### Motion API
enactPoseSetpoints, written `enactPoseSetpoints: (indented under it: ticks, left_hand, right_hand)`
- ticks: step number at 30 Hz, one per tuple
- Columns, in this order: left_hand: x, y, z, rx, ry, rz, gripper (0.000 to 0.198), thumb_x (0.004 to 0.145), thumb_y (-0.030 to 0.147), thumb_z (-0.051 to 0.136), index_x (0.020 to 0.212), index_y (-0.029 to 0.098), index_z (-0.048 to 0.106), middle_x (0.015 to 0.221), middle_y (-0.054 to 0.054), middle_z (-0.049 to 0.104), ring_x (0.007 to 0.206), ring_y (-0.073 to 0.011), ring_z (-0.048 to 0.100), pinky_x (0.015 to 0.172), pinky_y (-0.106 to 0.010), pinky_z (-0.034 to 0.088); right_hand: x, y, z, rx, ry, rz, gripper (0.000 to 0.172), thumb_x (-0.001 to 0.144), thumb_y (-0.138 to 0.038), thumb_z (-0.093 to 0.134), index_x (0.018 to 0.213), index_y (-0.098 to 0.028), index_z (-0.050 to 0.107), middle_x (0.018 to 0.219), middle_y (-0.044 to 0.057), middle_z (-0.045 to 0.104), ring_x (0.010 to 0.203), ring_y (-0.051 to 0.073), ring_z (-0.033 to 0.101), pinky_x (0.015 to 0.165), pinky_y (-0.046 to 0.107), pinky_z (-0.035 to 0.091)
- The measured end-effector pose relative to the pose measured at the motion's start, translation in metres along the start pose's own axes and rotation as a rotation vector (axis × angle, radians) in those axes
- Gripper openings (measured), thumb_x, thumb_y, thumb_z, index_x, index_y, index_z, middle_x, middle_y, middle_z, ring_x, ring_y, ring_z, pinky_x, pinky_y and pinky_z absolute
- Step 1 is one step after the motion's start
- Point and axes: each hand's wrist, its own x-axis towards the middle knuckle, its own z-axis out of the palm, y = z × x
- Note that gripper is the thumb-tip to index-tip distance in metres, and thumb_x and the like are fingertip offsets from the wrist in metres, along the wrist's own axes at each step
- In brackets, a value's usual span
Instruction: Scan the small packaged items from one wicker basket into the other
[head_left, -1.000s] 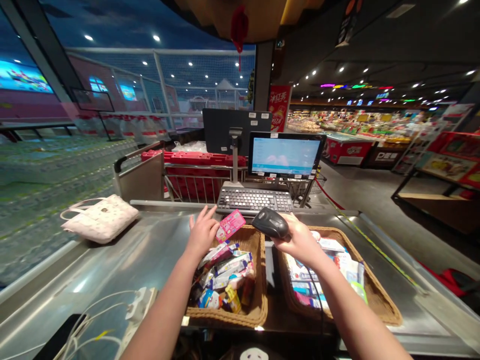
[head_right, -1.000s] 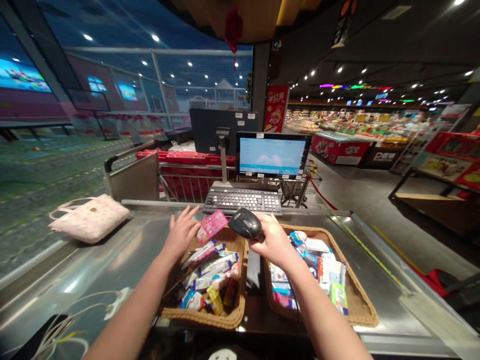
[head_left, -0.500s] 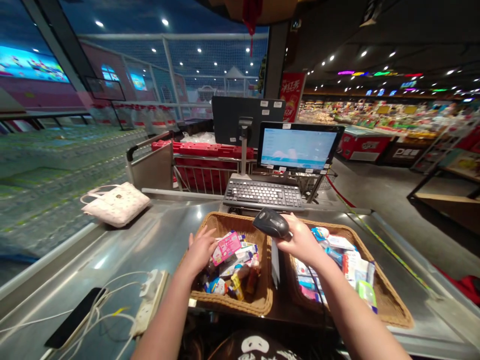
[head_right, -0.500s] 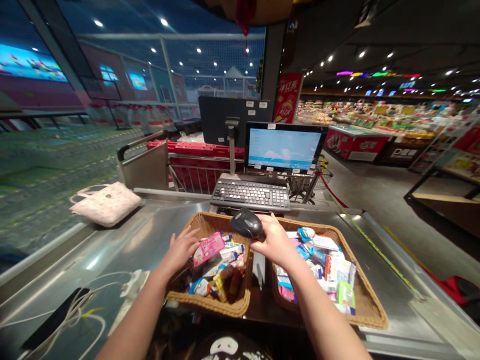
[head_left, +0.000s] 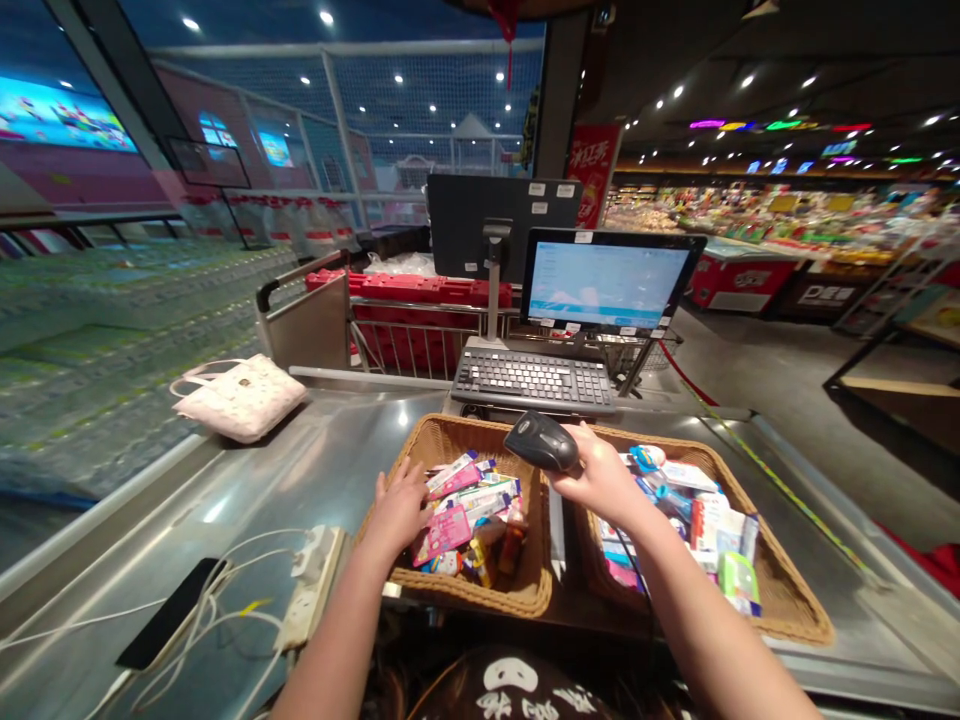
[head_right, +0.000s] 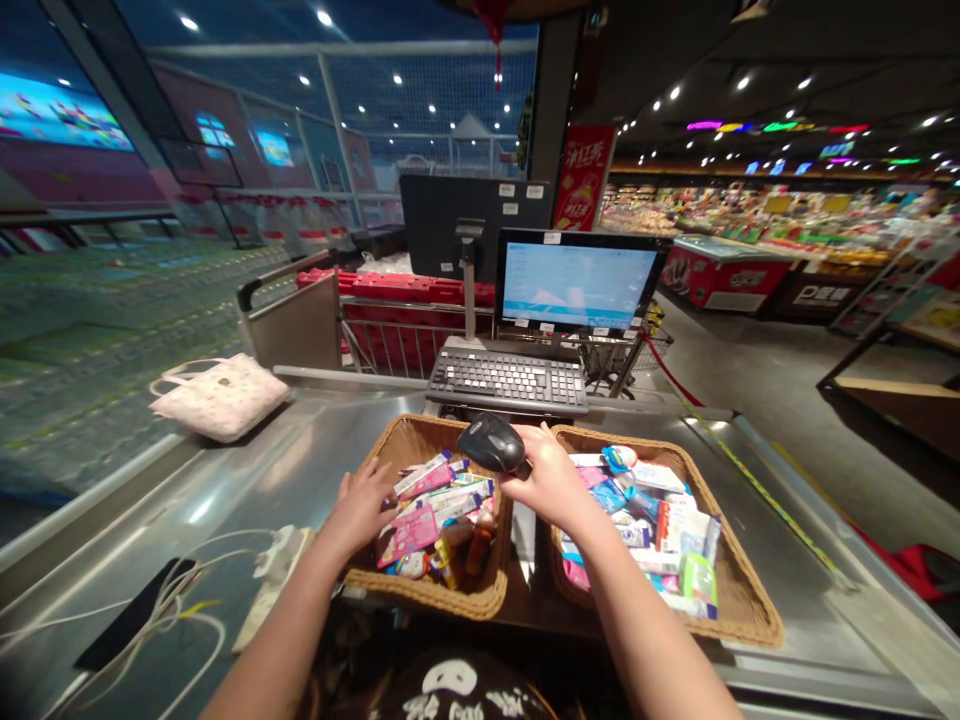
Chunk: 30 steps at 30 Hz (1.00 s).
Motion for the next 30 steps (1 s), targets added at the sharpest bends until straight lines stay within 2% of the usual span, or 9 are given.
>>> enactPoseSetpoints:
  ticks: [3,6,12,16,21,26,28,30]
  left_hand:
    - [0.001,0.007,-0.004,-0.035,0.098,-0.010,0.023,0.087,0.035,0.055,0.096,0.022,0.072,0.149,-0.013,0.043,0.144,-0.0352,0.026,0.110,-0.069,0.017]
    - [0.008,0.019,-0.009,-0.078,0.134,0.007,0.030,0.090,0.039,0.052,0.107,0.023,0.070,0.150,-0.014,0.043,0.144,-0.0352,0.027,0.110,-0.068,0.019]
    - [0.032,0.056,-0.014,-0.167,0.144,0.190,0.029,0.090,0.043,0.052,0.106,0.024,0.069,0.149,-0.011,0.044,0.144,-0.0330,0.028,0.113,-0.066,0.018]
    - [0.048,0.099,-0.013,-0.204,0.107,0.338,0.023,0.087,0.037,0.057,0.103,0.025,0.069,0.150,-0.009,0.043,0.144,-0.0318,0.028,0.113,-0.065,0.018]
    - [0.061,0.168,-0.007,-0.216,0.042,0.559,0.020,0.086,0.034,0.059,0.100,0.024,0.068,0.149,-0.009,0.045,0.144,-0.0314,0.028,0.113,-0.066,0.017]
    - [0.062,0.230,0.008,-0.160,0.009,0.822,0.029,0.080,0.034,0.066,0.108,0.024,0.067,0.150,-0.010,0.042,0.144,-0.0336,0.026,0.113,-0.068,0.014]
    - [0.062,0.251,0.015,-0.114,-0.013,0.921,0.026,0.077,0.031,0.067,0.101,0.022,0.069,0.150,-0.011,0.042,0.143,-0.0342,0.026,0.114,-0.067,0.010]
    - [0.061,0.268,0.024,-0.052,-0.043,0.972,0.017,0.075,0.027,0.066,0.089,0.020,0.072,0.145,-0.013,0.048,0.142,-0.0347,0.027,0.116,-0.065,0.005]
  right_hand:
    - [-0.003,0.001,-0.006,-0.007,0.029,0.002,0.029,0.069,-0.017,0.062,0.098,-0.023,0.066,0.108,0.006,0.070,0.100,0.026,0.063,0.100,0.049,0.041]
    - [-0.010,0.003,-0.016,-0.019,0.074,0.034,0.019,0.071,-0.017,0.061,0.089,-0.022,0.064,0.097,0.004,0.070,0.092,0.024,0.064,0.091,0.042,0.046]
    - [-0.033,0.013,-0.050,-0.106,0.204,0.178,0.007,0.074,-0.023,0.060,0.080,-0.021,0.062,0.088,0.004,0.067,0.083,0.023,0.061,0.079,0.037,0.049]
    - [-0.055,0.027,-0.075,-0.188,0.282,0.255,0.007,0.074,-0.025,0.060,0.079,-0.021,0.063,0.085,0.003,0.066,0.079,0.022,0.060,0.078,0.037,0.049]
    - [-0.084,0.046,-0.101,-0.242,0.383,0.290,0.012,0.074,-0.028,0.063,0.082,-0.019,0.064,0.087,0.004,0.067,0.079,0.022,0.061,0.074,0.033,0.050]
    - [-0.106,0.054,-0.119,-0.288,0.427,0.338,0.012,0.074,-0.030,0.063,0.082,-0.020,0.064,0.086,0.004,0.067,0.079,0.022,0.062,0.079,0.036,0.050]
    - [-0.113,0.056,-0.125,-0.289,0.440,0.365,0.013,0.074,-0.030,0.063,0.082,-0.020,0.064,0.084,0.003,0.066,0.077,0.021,0.062,0.078,0.036,0.051]
    - [-0.118,0.059,-0.129,-0.298,0.446,0.383,0.011,0.073,-0.029,0.063,0.079,-0.020,0.063,0.081,0.003,0.066,0.076,0.021,0.062,0.075,0.034,0.051]
